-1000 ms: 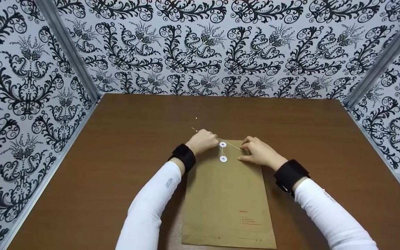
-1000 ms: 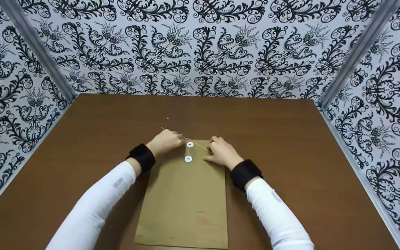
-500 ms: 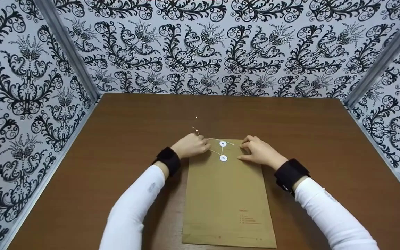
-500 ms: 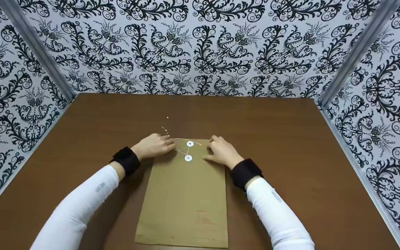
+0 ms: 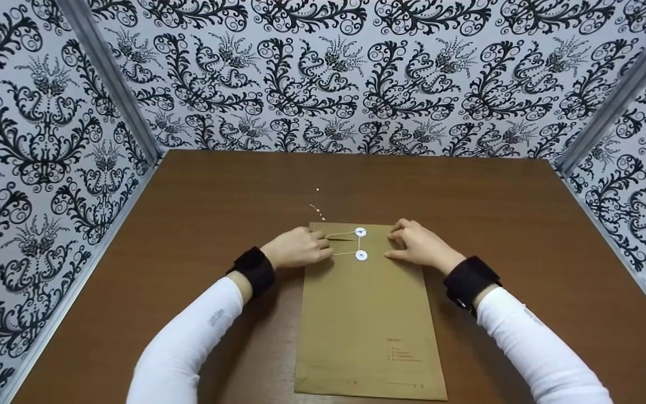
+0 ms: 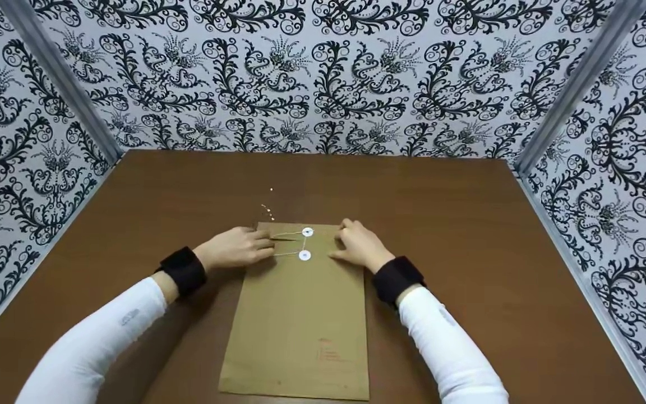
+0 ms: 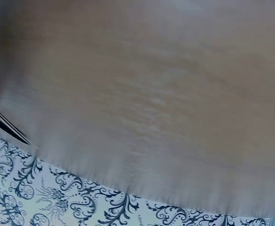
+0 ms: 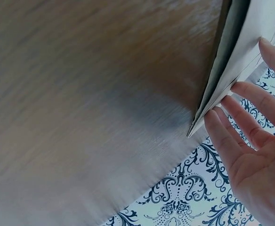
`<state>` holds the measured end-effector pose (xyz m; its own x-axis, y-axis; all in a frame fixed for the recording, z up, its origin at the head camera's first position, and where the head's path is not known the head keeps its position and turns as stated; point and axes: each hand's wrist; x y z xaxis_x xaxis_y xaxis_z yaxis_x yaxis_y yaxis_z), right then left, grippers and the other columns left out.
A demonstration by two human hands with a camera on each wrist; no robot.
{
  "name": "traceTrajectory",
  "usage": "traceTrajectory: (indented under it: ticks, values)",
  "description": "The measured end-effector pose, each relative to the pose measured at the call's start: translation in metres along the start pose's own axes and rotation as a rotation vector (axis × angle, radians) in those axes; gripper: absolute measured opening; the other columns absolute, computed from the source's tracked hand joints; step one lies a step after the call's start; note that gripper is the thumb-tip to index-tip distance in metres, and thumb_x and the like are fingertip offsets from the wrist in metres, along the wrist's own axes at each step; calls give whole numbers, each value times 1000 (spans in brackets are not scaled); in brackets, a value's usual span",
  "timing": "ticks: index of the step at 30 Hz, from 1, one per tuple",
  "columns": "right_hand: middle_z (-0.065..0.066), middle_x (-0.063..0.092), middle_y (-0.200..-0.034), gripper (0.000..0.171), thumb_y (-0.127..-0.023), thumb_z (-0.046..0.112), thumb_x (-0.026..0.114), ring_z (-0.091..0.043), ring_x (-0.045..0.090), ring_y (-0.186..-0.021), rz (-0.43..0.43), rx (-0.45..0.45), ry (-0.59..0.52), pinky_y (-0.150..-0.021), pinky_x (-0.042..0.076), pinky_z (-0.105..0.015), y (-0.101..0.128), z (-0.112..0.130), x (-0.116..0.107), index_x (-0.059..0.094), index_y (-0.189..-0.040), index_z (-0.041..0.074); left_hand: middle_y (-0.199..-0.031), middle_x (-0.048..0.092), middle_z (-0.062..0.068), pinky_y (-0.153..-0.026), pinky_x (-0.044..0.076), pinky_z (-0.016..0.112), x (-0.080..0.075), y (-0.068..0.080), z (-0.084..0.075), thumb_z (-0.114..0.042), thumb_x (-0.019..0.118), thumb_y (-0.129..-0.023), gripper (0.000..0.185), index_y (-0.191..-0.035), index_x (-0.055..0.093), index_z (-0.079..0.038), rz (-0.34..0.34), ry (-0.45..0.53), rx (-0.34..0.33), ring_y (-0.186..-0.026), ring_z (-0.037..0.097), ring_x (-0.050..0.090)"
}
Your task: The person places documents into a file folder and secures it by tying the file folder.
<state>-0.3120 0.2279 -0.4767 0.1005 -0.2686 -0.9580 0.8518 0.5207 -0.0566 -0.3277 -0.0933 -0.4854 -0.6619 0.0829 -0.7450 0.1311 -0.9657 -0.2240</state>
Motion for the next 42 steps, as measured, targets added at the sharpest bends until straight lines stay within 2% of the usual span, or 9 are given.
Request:
traceTrajectory:
  ticks: [4, 9, 16, 24, 31, 42]
  values:
    - [-20, 63, -119, 39, -90, 29, 78, -38, 61, -106, -1, -1, 3, -90, 51, -50, 1, 1, 0, 74, -111, -3, -90, 73, -8, -59, 52, 22, -4, 2, -7, -27, 55, -102, 17, -92, 66, -19, 6, -5, 18, -84, 11, 66]
    - [-20, 63, -119, 40, -90, 29, 78, -37, 60, -106, -5, -5, 4, -91, 51, -50, 0, 1, 0, 74, -112, -4, -87, 72, -8, -60, 53, 21, -13, 3, -19, -20, 60, -96, 10, -88, 65, -19, -11, -3, 45, -84, 9, 67]
    - [-20, 64, -120, 40, -90, 29, 79, -37, 60, -106, -11, -7, 3, -89, 52, -50, 1, -1, 0, 75, -113, -3, -83, 73, -13, -60, 50, 20, -27, 1, -34, -24, 60, -96, 12, -86, 67, -21, -21, -21, 37, -80, 7, 65]
    - [-20, 64, -118, 41, -90, 29, 79, -37, 61, -105, -13, -7, 1, -89, 52, -50, 1, 0, 1, 74, -114, -4, -78, 70, -14, -61, 50, 19, -38, -3, -49, -19, 63, -92, 14, -80, 65, -23, -61, -62, 91, -74, 5, 62]
    - [-21, 64, -119, 40, -90, 29, 78, -38, 60, -106, -11, -4, 3, -91, 53, -51, 1, 0, 0, 75, -112, -4, -74, 67, -15, -57, 48, 18, -49, -12, -63, -22, 63, -92, 16, -76, 63, -25, -81, -41, 65, -71, 4, 62]
    - [-21, 63, -121, 40, -91, 29, 78, -40, 60, -110, 4, 8, -6, -91, 53, -52, 1, 2, -1, 74, -114, -4, -81, 71, -16, -63, 50, 17, -53, -28, -80, -22, 63, -92, 12, -80, 64, -24, -65, 8, 6, -77, 4, 63]
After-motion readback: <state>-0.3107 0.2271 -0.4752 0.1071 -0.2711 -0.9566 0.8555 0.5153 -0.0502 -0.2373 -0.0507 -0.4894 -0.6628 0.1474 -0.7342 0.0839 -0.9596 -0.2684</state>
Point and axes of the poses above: each hand's wrist, its own y-axis away from the middle knuckle, its own x-axis out of the palm, z = x × y
